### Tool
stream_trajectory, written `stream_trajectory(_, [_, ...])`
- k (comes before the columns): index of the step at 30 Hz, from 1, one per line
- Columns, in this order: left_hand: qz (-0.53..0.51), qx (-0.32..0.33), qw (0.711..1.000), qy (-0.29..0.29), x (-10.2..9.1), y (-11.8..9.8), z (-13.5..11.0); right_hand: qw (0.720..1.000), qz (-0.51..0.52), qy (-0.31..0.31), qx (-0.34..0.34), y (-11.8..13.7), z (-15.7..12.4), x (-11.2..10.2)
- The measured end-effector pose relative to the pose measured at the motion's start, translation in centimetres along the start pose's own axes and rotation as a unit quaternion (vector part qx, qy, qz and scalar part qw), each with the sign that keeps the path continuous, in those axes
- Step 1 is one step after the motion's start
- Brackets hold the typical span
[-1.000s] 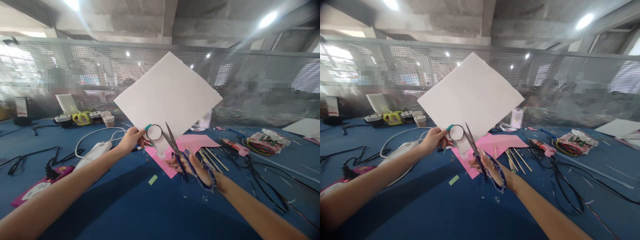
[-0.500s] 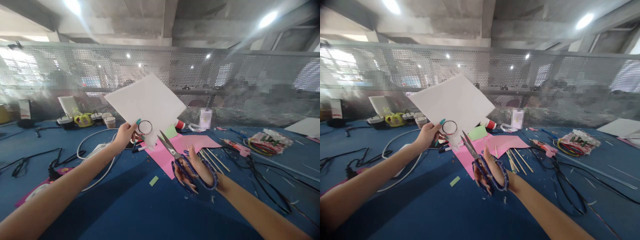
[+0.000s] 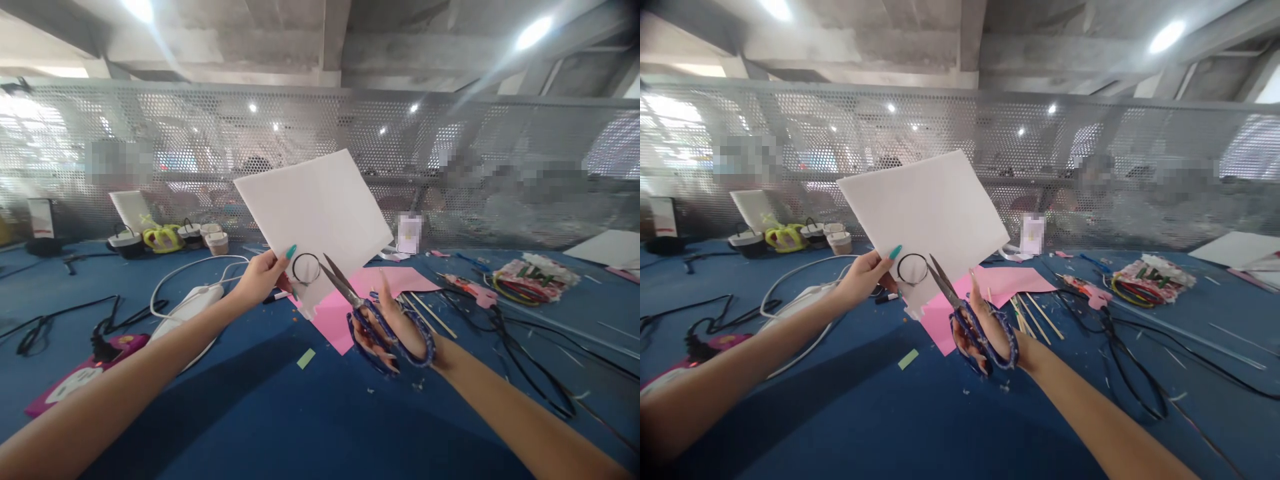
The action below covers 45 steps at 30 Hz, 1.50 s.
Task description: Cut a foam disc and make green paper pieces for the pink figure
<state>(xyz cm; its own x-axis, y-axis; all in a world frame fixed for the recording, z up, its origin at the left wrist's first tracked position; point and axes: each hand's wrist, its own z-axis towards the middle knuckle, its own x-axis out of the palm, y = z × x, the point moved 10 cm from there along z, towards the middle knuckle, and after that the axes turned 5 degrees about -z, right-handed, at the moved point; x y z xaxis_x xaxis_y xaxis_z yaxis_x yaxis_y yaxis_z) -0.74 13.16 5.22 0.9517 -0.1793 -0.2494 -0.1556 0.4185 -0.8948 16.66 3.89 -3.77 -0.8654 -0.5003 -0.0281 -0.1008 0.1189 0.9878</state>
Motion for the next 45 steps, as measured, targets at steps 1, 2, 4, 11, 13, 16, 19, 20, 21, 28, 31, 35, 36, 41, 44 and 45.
stream_trajectory(1, [0.002, 0.003, 1.000, 0.010, 0.2, 0.0, 0.0, 1.000, -0.003, -0.003, 0.002, -0.1, 0.0, -0.1])
stream_trajectory(2, [0.001, 0.004, 1.000, 0.024, 0.4, -0.1, 0.0, 1.000, -0.007, -0.004, 0.008, -0.1, -0.1, -0.1])
stream_trajectory(4, [-0.014, -0.003, 0.998, 0.054, 0.8, 0.0, 0.1, 1.000, -0.017, 0.000, 0.021, -0.3, -0.3, -0.1])
stream_trajectory(11, [-0.081, -0.035, 0.993, 0.079, 0.7, 0.2, 0.4, 0.996, -0.079, -0.037, 0.005, 0.8, -1.3, -1.1])
stream_trajectory(13, [-0.078, -0.034, 0.992, 0.090, 1.0, 0.0, 0.2, 0.995, -0.084, -0.046, 0.012, 0.8, -1.5, -1.3])
stream_trajectory(16, [-0.037, -0.024, 0.992, 0.121, 1.9, -0.4, -0.3, 0.996, -0.065, -0.029, 0.063, 0.2, -1.8, -0.9])
stream_trajectory(19, [0.010, -0.005, 0.989, 0.147, 2.5, -0.7, -0.7, 0.995, -0.065, -0.019, 0.076, 0.3, -2.0, -0.8])
stream_trajectory(20, [0.010, -0.002, 0.989, 0.147, 2.5, -0.7, -0.7, 0.996, -0.065, -0.020, 0.063, 0.5, -1.9, -0.9])
stream_trajectory(21, [0.000, -0.001, 0.990, 0.144, 2.3, -0.6, -0.6, 0.996, -0.066, -0.023, 0.048, 0.7, -1.9, -1.0])
stream_trajectory(28, [-0.072, -0.028, 0.990, 0.116, 1.4, -0.3, -0.1, 0.994, -0.092, -0.053, -0.029, 1.2, -2.0, -1.5])
stream_trajectory(31, [-0.073, -0.044, 0.989, 0.124, 1.7, -0.1, -0.3, 0.995, -0.080, -0.055, -0.025, 1.0, -2.1, -1.3])
stream_trajectory(35, [-0.086, -0.048, 0.985, 0.143, 2.3, 0.1, -0.5, 0.996, -0.070, -0.046, -0.012, 0.1, -1.6, -1.5])
stream_trajectory(36, [-0.093, -0.047, 0.984, 0.145, 2.4, 0.0, -0.6, 0.996, -0.072, -0.049, -0.012, -0.1, -1.4, -1.7])
stream_trajectory(41, [-0.103, -0.060, 0.985, 0.128, 2.2, -0.5, -0.7, 0.987, -0.123, -0.099, 0.004, -0.9, -0.8, -2.7])
stream_trajectory(44, [-0.110, -0.066, 0.984, 0.122, 2.1, -0.8, -0.8, 0.982, -0.154, -0.110, -0.008, -0.1, -0.9, -2.2])
stream_trajectory(45, [-0.115, -0.065, 0.984, 0.122, 2.1, -0.9, -0.9, 0.979, -0.168, -0.115, -0.010, 0.3, -1.0, -2.1])
